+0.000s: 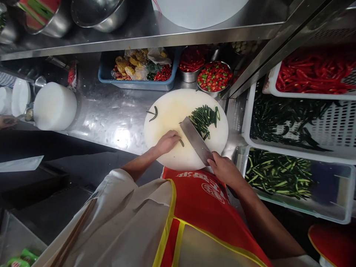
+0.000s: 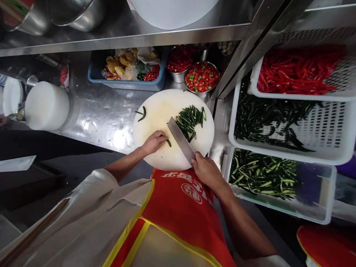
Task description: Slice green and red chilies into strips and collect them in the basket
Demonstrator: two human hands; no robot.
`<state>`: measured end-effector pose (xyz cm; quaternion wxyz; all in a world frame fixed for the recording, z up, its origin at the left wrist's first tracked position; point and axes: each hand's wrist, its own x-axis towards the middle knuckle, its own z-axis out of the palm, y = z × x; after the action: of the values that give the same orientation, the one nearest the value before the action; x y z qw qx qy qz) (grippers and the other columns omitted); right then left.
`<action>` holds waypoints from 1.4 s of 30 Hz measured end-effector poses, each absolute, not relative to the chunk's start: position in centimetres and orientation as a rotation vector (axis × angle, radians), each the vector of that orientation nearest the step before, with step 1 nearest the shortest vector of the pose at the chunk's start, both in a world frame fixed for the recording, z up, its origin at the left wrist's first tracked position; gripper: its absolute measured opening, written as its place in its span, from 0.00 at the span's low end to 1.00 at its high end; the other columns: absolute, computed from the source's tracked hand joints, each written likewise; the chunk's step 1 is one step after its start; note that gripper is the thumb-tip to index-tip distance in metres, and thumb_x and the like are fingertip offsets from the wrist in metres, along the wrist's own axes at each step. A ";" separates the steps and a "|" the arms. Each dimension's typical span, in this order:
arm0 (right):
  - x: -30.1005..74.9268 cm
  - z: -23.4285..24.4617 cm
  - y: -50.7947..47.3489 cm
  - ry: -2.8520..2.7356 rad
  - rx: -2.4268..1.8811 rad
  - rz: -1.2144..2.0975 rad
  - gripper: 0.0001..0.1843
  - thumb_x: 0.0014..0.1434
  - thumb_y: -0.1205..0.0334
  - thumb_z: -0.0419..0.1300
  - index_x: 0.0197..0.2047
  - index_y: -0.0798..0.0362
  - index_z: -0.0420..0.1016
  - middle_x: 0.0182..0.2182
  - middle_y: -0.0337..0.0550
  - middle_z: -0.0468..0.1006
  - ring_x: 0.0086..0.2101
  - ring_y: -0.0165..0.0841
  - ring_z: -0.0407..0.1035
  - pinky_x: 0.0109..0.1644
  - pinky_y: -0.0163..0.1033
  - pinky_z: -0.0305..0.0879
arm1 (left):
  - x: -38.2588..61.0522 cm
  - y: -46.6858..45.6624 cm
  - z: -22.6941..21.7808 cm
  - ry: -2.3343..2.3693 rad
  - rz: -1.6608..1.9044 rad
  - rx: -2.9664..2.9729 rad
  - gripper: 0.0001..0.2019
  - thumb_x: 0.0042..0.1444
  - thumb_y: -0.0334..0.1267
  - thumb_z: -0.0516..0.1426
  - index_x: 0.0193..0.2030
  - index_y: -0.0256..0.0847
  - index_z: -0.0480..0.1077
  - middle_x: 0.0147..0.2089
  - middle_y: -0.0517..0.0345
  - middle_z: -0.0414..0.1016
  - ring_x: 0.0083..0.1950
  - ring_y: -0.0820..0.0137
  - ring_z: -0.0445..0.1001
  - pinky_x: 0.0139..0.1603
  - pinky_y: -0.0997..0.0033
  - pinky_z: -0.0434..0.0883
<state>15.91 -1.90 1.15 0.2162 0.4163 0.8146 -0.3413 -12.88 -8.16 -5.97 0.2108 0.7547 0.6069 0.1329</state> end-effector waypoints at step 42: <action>12.9 0.4 -1.3 2.343 1.222 -1.030 0.13 0.68 0.56 0.45 0.45 0.54 0.65 0.32 0.48 0.79 0.34 0.38 0.73 0.33 0.37 0.51 | -17.0 -8.4 -5.7 2.037 0.753 1.798 0.09 0.65 0.38 0.51 0.40 0.40 0.72 0.42 0.51 0.74 0.45 0.66 0.72 0.48 0.65 0.72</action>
<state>12.86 -1.29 0.39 0.1523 0.4260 0.8164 -0.3588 -17.03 -8.35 -5.71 0.1602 0.6295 0.7132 0.2636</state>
